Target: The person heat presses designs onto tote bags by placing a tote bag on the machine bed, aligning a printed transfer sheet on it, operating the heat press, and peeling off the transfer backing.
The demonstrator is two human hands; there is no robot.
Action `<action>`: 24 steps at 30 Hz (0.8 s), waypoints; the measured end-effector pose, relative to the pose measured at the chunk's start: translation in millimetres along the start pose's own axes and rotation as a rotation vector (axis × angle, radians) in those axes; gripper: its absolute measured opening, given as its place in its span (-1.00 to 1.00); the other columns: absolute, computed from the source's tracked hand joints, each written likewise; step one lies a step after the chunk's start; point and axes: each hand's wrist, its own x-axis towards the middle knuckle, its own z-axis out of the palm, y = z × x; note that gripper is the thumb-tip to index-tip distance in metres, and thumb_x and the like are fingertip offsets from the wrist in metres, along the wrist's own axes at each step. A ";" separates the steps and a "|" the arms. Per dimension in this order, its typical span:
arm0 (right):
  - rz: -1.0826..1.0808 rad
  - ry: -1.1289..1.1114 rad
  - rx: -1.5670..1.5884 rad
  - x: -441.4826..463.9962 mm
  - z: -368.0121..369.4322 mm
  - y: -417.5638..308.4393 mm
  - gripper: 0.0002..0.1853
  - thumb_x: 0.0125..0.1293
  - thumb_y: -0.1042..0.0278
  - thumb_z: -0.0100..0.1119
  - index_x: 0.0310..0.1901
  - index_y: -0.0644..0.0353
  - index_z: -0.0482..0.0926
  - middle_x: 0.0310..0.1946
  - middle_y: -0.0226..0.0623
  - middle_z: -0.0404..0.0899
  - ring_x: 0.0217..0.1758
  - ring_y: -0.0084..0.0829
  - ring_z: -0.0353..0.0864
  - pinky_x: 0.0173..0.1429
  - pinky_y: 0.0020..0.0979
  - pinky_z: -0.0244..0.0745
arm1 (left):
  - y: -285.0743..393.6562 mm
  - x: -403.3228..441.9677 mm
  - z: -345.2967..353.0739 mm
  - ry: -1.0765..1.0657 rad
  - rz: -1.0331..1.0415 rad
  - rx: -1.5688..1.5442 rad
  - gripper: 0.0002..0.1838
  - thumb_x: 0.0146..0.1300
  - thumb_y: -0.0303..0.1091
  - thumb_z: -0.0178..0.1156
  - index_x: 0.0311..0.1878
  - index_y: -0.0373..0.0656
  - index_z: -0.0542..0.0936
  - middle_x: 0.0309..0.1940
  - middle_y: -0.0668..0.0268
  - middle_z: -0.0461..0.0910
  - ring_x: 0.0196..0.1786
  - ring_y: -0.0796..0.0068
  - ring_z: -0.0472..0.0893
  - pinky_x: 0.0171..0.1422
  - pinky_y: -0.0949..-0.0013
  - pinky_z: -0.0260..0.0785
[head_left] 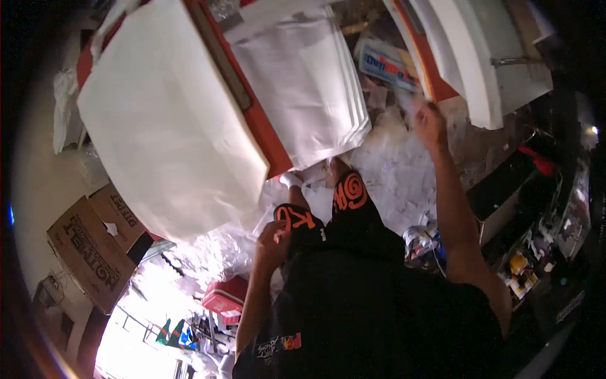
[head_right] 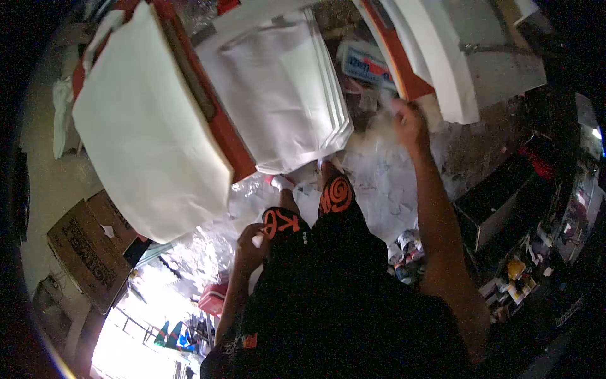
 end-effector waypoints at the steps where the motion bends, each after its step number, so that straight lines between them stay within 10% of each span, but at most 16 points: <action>1: -0.062 -0.179 0.127 -27.9 -14.7 -33.5 -0.74 0.18 0.61 0.15 -0.09 0.20 0.66 -0.36 -0.14 0.59 -0.31 -0.22 0.61 -0.14 -0.31 0.52 | 26.0 8.4 2.6 -0.040 0.166 -0.026 -0.61 0.18 -0.35 0.35 0.07 -0.24 0.59 -0.05 0.06 0.63 0.05 0.11 0.63 0.15 0.20 0.48; 7: -0.189 -0.597 0.395 -81.0 -116.7 -230.4 -0.80 0.24 0.53 0.17 -0.10 0.25 0.63 -0.25 -0.23 0.59 -0.23 -0.33 0.61 -0.08 -0.34 0.55 | 162.9 2.9 -29.4 -0.032 0.755 0.137 -0.41 0.18 -0.30 0.40 0.27 -0.19 0.46 0.17 0.00 0.55 0.19 0.07 0.60 0.26 0.16 0.48; 13: 0.001 -0.403 0.768 -41.8 -123.6 -294.1 -0.78 0.34 0.37 0.20 -0.08 0.32 0.55 -0.32 -0.35 0.61 -0.26 -0.56 0.58 -0.15 -0.45 0.55 | 137.9 -17.1 -151.7 -0.181 0.294 -0.145 -0.59 0.28 -0.35 0.32 0.18 -0.17 0.55 -0.10 0.11 0.70 -0.02 0.34 0.69 0.11 0.27 0.53; 15: -0.055 -0.422 0.674 -18.6 -90.7 -328.9 -0.77 0.34 0.38 0.22 -0.08 0.35 0.56 -0.30 -0.29 0.64 -0.27 -0.54 0.62 -0.18 -0.43 0.55 | 120.2 -7.6 -197.7 0.204 0.513 -0.078 -0.64 0.24 -0.38 0.32 0.11 -0.18 0.58 -0.22 0.10 0.70 -0.14 0.27 0.72 -0.03 0.24 0.53; 19: -0.244 -0.189 0.594 34.3 13.4 -397.3 -0.74 0.30 0.40 0.26 -0.05 0.35 0.57 -0.30 -0.21 0.68 -0.35 -0.48 0.67 -0.24 -0.39 0.58 | 106.6 43.0 -299.4 0.566 0.320 -0.237 -0.63 0.20 -0.40 0.34 0.09 -0.19 0.59 -0.32 0.23 0.70 -0.27 0.47 0.67 -0.18 0.39 0.49; 24: -0.206 -0.037 0.407 70.1 56.9 -476.4 -0.59 0.25 0.38 0.28 0.11 0.31 0.50 -0.23 -0.03 0.68 -0.26 -0.23 0.71 -0.12 -0.25 0.61 | 111.3 121.2 -363.2 0.746 0.264 -0.108 -0.44 0.12 -0.21 0.40 0.16 -0.25 0.56 -0.14 0.06 0.71 -0.09 0.17 0.70 0.03 0.24 0.52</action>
